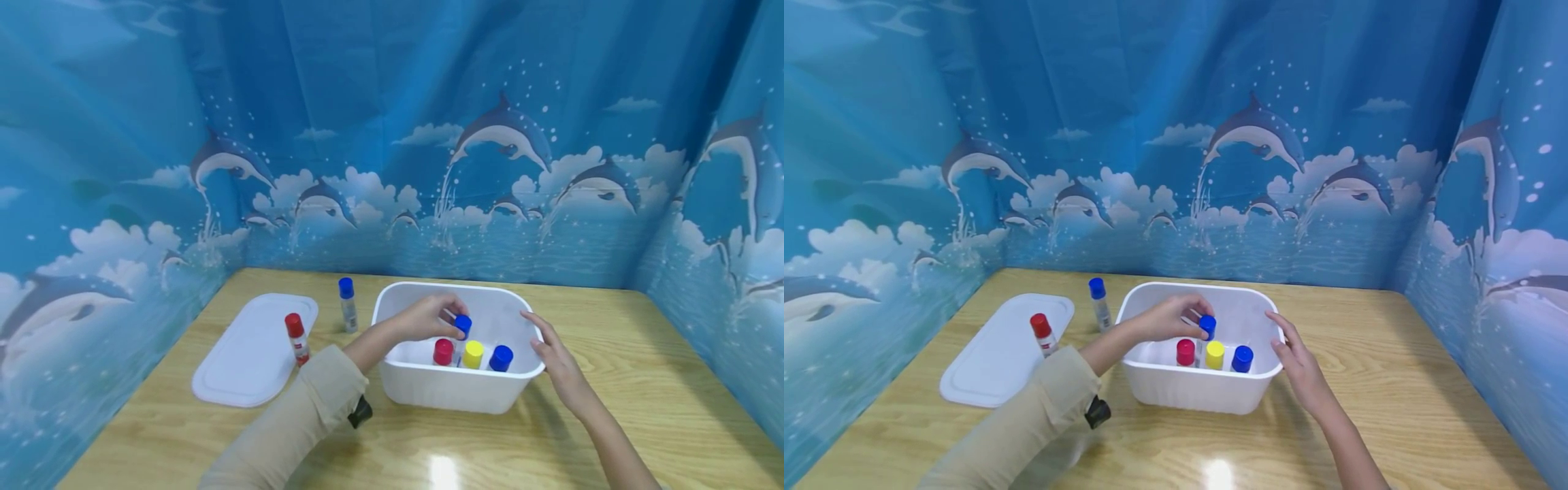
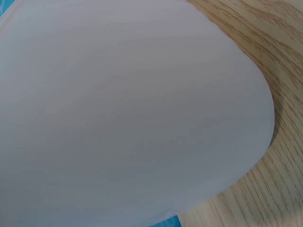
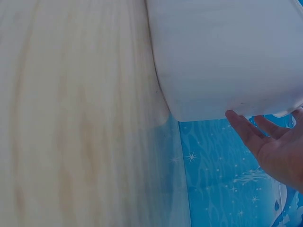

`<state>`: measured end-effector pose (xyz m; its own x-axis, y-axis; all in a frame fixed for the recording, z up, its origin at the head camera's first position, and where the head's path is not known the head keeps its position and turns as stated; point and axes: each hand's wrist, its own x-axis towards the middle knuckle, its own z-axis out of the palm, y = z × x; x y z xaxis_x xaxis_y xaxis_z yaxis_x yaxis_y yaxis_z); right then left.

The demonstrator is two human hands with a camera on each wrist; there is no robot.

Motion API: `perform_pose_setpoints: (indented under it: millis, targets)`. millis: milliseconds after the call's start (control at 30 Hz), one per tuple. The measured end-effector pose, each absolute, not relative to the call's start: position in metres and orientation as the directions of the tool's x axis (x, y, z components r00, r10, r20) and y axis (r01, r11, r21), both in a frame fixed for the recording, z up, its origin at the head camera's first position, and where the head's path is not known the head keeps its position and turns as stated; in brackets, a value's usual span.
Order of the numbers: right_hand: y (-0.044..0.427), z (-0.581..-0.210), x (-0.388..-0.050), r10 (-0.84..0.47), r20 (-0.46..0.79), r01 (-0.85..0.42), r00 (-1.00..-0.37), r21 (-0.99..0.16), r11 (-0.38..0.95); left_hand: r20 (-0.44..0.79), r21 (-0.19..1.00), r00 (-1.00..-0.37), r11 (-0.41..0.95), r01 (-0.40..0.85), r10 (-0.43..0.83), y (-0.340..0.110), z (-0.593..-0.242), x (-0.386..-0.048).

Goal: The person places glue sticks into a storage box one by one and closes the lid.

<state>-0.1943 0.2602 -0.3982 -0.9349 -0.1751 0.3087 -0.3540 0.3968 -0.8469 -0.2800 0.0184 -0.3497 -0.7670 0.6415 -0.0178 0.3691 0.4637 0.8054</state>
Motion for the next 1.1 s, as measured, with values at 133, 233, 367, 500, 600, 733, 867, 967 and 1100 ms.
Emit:
perform_pose_setpoints:
  millis: [133,233,367,500,600,733,867,967,1100]
  targets:
    - [0.26,-0.398,-0.195,-0.175,0.304,-0.349,-0.937,-0.853,0.387,-0.02,0.799,-0.769,0.473,0.371,0.639,0.018,-0.349,-0.279]
    - [0.26,-0.398,-0.194,-0.175,0.305,-0.35,-0.936,-0.857,0.379,-0.021,0.79,-0.77,0.482,0.378,0.638,0.018,-0.348,-0.279]
    - [0.26,-0.399,-0.194,-0.175,0.303,-0.348,-0.937,-0.857,0.38,-0.025,0.782,-0.773,0.493,0.38,0.635,0.018,-0.347,-0.278]
    - [0.26,-0.399,-0.195,-0.175,0.3,-0.346,-0.938,-0.858,0.38,-0.023,0.781,-0.776,0.496,0.379,0.63,0.017,-0.347,-0.278]
    - [0.261,-0.399,-0.195,-0.178,0.304,-0.351,-0.936,-0.857,0.379,-0.014,0.791,-0.775,0.481,0.378,0.632,0.017,-0.347,-0.279]
    - [0.262,-0.398,-0.194,-0.174,0.312,-0.356,-0.934,-0.853,0.381,0.021,0.831,-0.774,0.419,0.365,0.633,0.018,-0.347,-0.281]
    - [0.263,-0.398,-0.193,-0.171,0.314,-0.356,-0.934,-0.859,0.368,0.094,0.899,-0.787,0.288,0.331,0.61,0.016,-0.343,-0.281]
    - [0.262,-0.399,-0.194,-0.175,0.317,-0.36,-0.932,-0.86,0.361,0.154,0.93,-0.807,0.192,0.313,0.569,0.012,-0.337,-0.279]
    - [0.261,-0.398,-0.193,-0.174,0.327,-0.37,-0.929,-0.852,0.369,0.23,0.925,-0.83,0.151,0.349,0.508,0.005,-0.326,-0.276]
